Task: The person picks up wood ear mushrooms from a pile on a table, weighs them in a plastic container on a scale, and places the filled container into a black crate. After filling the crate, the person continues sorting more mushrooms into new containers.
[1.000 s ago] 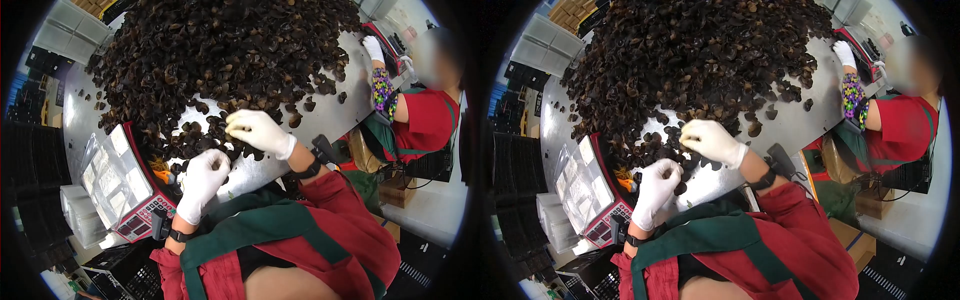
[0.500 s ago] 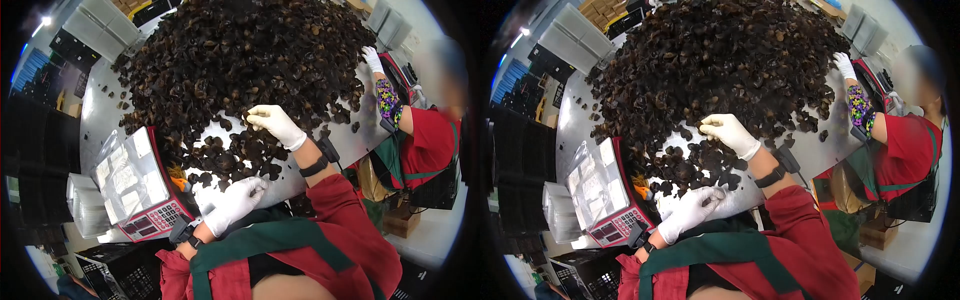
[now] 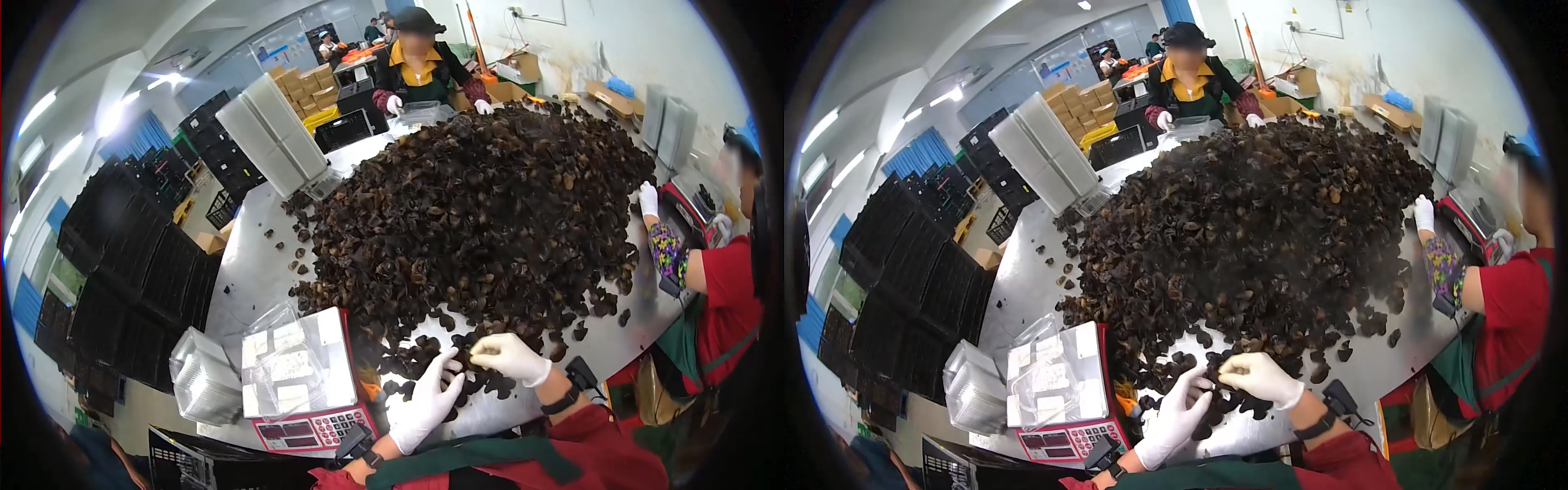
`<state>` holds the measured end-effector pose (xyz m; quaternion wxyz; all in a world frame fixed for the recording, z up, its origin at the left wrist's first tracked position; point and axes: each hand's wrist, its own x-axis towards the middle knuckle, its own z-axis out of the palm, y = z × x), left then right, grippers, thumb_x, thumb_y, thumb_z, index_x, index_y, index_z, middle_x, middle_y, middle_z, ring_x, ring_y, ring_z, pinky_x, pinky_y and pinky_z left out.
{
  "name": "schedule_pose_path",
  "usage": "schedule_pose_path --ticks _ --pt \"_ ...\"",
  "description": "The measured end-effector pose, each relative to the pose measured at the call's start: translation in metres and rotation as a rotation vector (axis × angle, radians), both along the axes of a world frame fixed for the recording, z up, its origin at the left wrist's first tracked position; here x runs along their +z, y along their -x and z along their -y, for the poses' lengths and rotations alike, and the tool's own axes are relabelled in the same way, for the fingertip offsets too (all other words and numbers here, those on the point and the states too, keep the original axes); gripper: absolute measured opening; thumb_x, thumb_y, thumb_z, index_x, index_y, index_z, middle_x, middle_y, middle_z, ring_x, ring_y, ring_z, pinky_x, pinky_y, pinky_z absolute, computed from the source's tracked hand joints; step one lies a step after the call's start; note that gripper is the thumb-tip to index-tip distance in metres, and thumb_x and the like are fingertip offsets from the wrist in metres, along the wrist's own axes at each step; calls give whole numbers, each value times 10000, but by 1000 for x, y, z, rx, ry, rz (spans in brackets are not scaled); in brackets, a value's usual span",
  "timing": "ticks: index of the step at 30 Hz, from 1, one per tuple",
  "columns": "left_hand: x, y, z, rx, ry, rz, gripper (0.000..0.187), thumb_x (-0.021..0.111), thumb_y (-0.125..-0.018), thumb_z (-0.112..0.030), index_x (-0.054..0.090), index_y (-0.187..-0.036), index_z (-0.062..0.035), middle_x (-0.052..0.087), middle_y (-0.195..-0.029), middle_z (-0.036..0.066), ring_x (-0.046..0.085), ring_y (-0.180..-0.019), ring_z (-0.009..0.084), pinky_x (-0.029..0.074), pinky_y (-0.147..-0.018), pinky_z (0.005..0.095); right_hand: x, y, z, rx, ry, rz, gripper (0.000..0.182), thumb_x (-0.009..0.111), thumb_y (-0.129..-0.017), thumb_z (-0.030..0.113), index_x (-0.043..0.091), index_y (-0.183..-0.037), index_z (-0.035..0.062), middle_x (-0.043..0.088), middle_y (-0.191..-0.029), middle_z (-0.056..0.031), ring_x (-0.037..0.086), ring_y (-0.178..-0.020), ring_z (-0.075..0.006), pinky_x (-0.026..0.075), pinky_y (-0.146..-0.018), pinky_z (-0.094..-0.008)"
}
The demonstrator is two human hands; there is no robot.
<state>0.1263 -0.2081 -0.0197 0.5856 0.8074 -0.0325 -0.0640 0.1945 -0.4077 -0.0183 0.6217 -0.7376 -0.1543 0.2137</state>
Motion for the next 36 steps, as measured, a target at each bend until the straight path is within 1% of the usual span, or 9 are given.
schedule_pose_path --ticks 2,8,10,14,20,23,27,32,36 --pt "-11 2 2 -45 -43 78 515 638 -929 -51 463 -1414 -57 617 -1089 51 593 -889 106 487 -788 241 9 14 24 -27 81 -132 145 701 -885 110 721 -968 -7 703 -813 -23 595 -730 -58 488 -672 -239" --pt "-11 -16 10 -117 -497 547 484 666 -803 -63 561 -1274 -29 612 -1239 194 576 -1104 376 451 -972 462 26 76 158 29 461 55 154 684 -816 41 742 -958 24 739 -919 -101 703 -847 -184 548 -789 -306" --pt "-12 -32 12 -183 -499 530 421 644 -781 -43 594 -1198 -19 633 -1175 212 589 -1083 415 465 -956 497 16 101 185 -93 578 195 202 646 -798 40 738 -978 33 731 -976 -122 698 -888 -250 542 -823 -347" --pt "-31 -37 23 -302 -761 516 558 670 -790 -110 566 -1337 -75 505 -1407 170 401 -1366 376 310 -1121 538 28 86 150 -380 660 285 193 658 -844 65 708 -1028 37 699 -960 -162 683 -874 -316 538 -790 -366" --pt "-32 -13 3 -233 -848 514 423 663 -785 -72 611 -1204 -60 544 -1296 167 429 -1334 378 324 -1107 541 -21 -5 50 -218 571 815 136 659 -805 111 706 -932 100 672 -923 -57 632 -941 -274 507 -853 -408" --pt "-31 -3 -6 -209 -847 510 397 664 -790 -59 617 -1183 -66 557 -1278 153 465 -1301 369 349 -1095 510 -48 -47 9 -146 780 982 250 679 -790 120 701 -1033 175 636 -949 -19 599 -953 -240 465 -855 -384" --pt "-40 8 -17 -124 -760 488 292 707 -772 -57 682 -1061 -89 623 -1193 98 536 -1234 330 384 -1069 458 -77 -70 3 -77 765 943 93 651 -803 189 739 -771 191 650 -854 8 625 -905 -216 480 -824 -383" --pt "-38 11 -21 -21 -729 531 213 772 -732 -82 729 -937 -118 665 -1086 61 587 -1138 281 437 -967 416 -69 -56 17 -163 513 834 123 652 -843 215 733 -870 126 689 -883 -10 624 -889 -229 452 -862 -371" --pt "-33 11 -17 -43 -604 545 215 783 -736 -42 698 -920 -113 660 -927 42 640 -875 248 499 -733 361 -52 -42 11 -115 548 827 107 715 -795 161 703 -880 97 689 -923 -8 619 -918 -225 454 -862 -371"
